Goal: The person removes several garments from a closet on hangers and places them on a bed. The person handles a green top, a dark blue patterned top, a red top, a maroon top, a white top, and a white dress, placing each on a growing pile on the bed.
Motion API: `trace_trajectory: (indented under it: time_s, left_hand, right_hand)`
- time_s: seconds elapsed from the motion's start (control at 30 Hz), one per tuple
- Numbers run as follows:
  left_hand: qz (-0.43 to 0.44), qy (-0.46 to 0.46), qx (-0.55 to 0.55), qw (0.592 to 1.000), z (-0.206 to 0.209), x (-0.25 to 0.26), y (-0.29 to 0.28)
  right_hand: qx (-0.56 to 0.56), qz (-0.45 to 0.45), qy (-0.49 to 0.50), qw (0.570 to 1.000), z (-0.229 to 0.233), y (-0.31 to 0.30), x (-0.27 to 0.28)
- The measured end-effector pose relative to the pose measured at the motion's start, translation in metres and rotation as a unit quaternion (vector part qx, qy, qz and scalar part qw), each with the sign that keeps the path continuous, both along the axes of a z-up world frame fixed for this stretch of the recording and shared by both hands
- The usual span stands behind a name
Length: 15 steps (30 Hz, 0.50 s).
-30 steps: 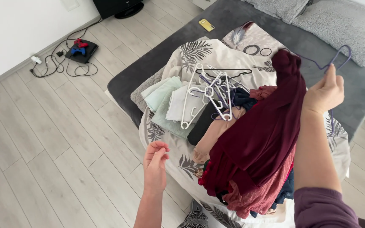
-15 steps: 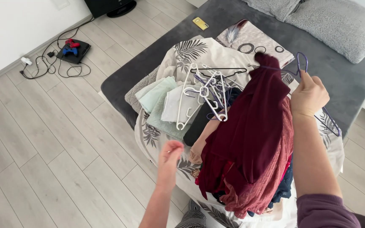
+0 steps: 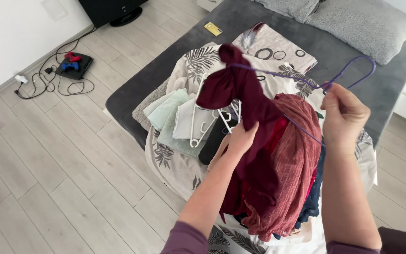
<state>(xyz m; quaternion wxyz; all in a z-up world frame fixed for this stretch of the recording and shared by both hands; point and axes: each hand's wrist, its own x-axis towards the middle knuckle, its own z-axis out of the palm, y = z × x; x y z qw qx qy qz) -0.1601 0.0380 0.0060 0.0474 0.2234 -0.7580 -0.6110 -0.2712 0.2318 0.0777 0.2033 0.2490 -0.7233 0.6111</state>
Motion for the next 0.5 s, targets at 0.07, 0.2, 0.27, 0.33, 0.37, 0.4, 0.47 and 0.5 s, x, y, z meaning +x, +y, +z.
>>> trace_trajectory:
  time_s: [0.07, 0.2, 0.27, 0.33, 0.37, 0.4, 0.47, 0.5]
  left_hand:
    - [-0.044, -0.004, 0.04, 0.998, 0.027, 0.019, 0.004]
    - [-0.046, 0.129, 0.134, 0.981, 0.05, 0.064, -0.003]
    - [-0.034, 0.201, 0.117, 0.972, 0.04, 0.08, -0.014]
    - [0.023, 0.254, 0.156, 0.954, 0.017, 0.093, -0.028]
    - [0.027, 0.253, 0.155, 0.955, 0.024, 0.103, -0.044]
    - [0.055, 0.245, 0.126, 0.96, 0.03, 0.113, -0.059]
    - [0.087, 0.237, 0.094, 0.963, 0.032, 0.128, -0.088]
    - [0.11, 0.252, 0.071, 0.959, 0.028, 0.133, -0.098]
  right_hand:
    - [-0.033, -0.01, 0.004, 0.999, -0.014, -0.009, -0.014]
    - [0.037, -0.061, -0.032, 0.997, -0.047, -0.047, -0.023]
    - [0.048, -0.069, -0.018, 0.996, -0.08, -0.063, -0.038]
    - [0.036, -0.086, -0.064, 0.994, -0.123, -0.076, -0.066]
    - [0.036, -0.082, -0.065, 0.994, -0.126, -0.09, -0.063]
    - [0.038, -0.087, -0.06, 0.994, -0.129, -0.103, -0.06]
    - [0.037, -0.087, -0.055, 0.994, -0.139, -0.132, -0.056]
    - [0.075, -0.088, -0.05, 0.992, -0.145, -0.144, -0.054]
